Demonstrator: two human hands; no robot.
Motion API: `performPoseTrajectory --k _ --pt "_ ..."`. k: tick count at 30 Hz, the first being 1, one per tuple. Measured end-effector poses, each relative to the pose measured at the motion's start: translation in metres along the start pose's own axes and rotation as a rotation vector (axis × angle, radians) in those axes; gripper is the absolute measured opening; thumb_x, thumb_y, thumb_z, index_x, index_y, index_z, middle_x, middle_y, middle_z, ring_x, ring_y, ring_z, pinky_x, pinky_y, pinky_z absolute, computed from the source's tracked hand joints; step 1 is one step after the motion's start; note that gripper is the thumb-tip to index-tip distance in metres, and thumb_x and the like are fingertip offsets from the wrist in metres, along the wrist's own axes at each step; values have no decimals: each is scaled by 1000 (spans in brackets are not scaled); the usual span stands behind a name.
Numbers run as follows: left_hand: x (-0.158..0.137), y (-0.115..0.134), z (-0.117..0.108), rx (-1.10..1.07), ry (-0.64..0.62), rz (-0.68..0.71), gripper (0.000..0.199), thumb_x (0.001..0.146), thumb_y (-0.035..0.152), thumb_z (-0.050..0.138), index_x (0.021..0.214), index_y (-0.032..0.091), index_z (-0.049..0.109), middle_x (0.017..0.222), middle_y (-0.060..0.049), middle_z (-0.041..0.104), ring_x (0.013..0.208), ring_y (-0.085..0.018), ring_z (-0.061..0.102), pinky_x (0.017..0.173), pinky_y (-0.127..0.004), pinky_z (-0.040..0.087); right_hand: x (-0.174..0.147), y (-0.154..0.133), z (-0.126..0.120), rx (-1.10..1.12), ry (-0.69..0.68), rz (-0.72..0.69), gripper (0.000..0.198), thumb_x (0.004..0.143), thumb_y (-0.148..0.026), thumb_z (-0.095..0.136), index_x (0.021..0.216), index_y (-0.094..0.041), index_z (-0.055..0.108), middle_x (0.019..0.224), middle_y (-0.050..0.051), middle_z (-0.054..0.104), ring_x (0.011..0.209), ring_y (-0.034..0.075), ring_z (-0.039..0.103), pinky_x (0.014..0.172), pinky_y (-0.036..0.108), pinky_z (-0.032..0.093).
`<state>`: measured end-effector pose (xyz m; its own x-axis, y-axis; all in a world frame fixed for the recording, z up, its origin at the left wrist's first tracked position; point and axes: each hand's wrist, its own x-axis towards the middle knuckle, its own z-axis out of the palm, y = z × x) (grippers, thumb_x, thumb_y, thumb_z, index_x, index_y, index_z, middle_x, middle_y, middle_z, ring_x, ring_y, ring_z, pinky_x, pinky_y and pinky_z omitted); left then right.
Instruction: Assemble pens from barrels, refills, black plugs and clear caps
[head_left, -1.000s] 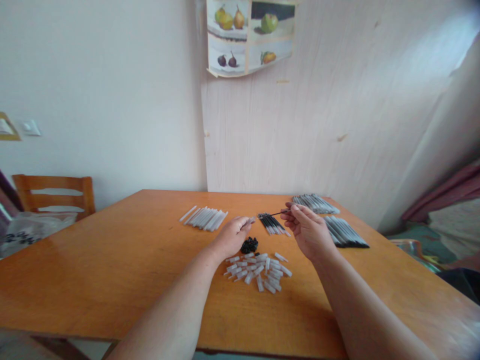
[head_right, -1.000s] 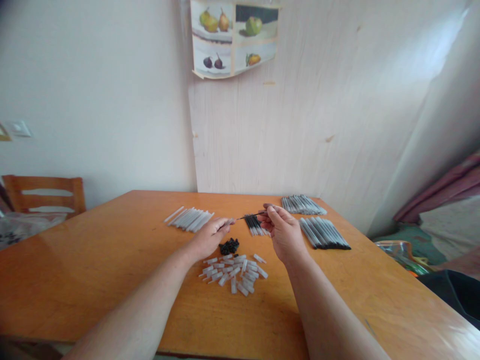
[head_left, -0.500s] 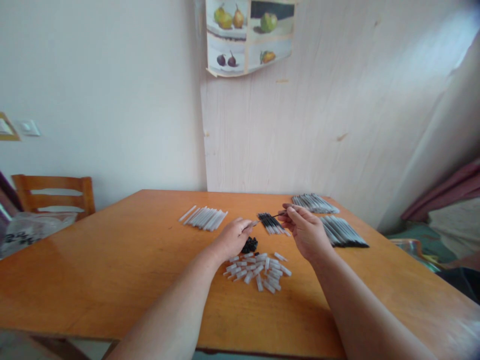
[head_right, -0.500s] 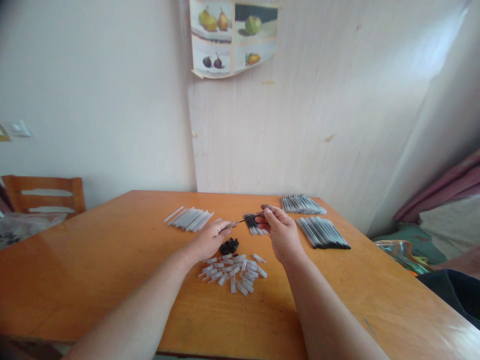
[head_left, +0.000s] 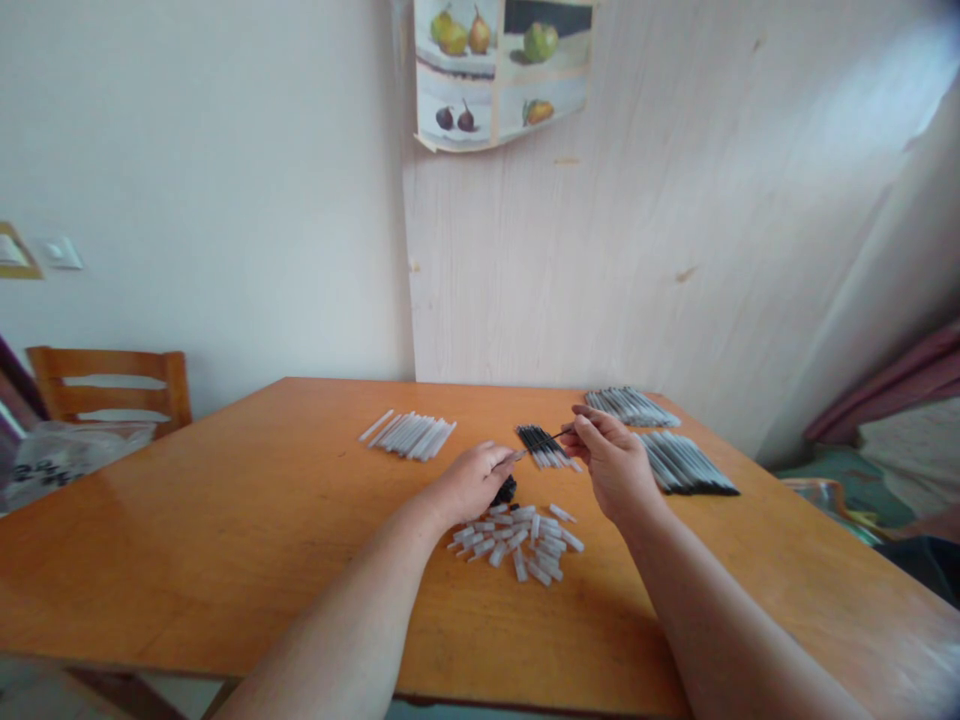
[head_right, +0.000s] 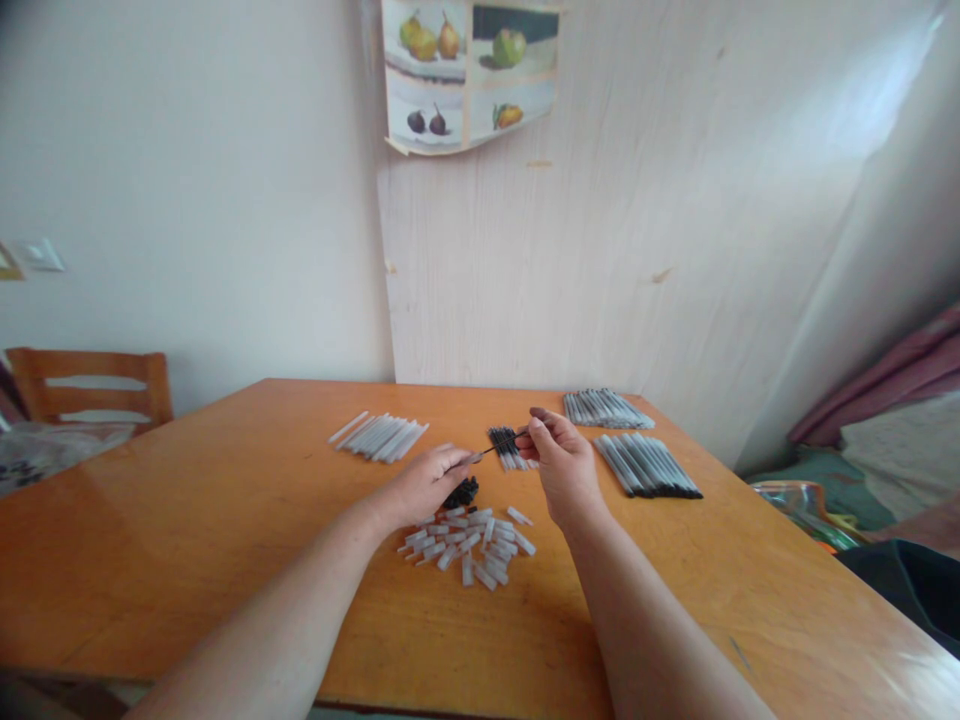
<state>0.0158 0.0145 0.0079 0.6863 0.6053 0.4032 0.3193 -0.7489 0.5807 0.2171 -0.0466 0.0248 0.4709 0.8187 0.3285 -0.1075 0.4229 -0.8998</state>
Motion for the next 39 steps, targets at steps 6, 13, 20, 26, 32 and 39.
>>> performPoseTrajectory --k 6,13,20,26,32,39 --pt "1 1 1 -68 -7 -52 35 92 37 45 114 19 66 109 -8 67 101 -21 59 91 -32 43 -1 1 1 -5 -47 -11 47 74 -45 71 111 -16 63 83 3 67 68 12 61 60 24 49" --pt "2 4 1 -222 -79 -144 37 91 40 46 113 17 64 94 -5 67 87 -19 58 79 -29 45 -11 -1 12 34 -91 14 42 72 -42 75 99 -19 52 77 2 68 65 13 64 58 24 50" --pt "1 4 5 -398 -87 -216 28 88 34 50 106 16 60 84 -3 62 75 -14 55 69 -25 44 -14 4 16 -65 -89 10 39 73 -50 71 87 -19 51 72 2 67 59 13 62 53 24 47" --pt "1 7 6 -502 -107 -249 28 87 37 51 103 16 59 82 -2 61 69 -11 53 64 -23 43 -14 20 14 -398 -158 -142 36 80 -55 60 83 -19 61 68 2 64 61 14 59 59 26 44" --pt "0 8 2 -503 -89 -263 31 88 40 51 105 15 60 84 -3 63 69 -10 53 65 -23 42 -14 23 10 -635 -245 -157 39 89 -53 45 86 -20 66 72 5 68 64 17 61 60 26 43" --pt "1 3 -4 -486 -10 -236 30 88 38 50 105 15 61 84 -4 63 70 -10 54 67 -23 43 -15 17 10 -956 -307 -222 24 84 -36 49 74 -20 64 65 1 62 62 15 55 57 25 36"
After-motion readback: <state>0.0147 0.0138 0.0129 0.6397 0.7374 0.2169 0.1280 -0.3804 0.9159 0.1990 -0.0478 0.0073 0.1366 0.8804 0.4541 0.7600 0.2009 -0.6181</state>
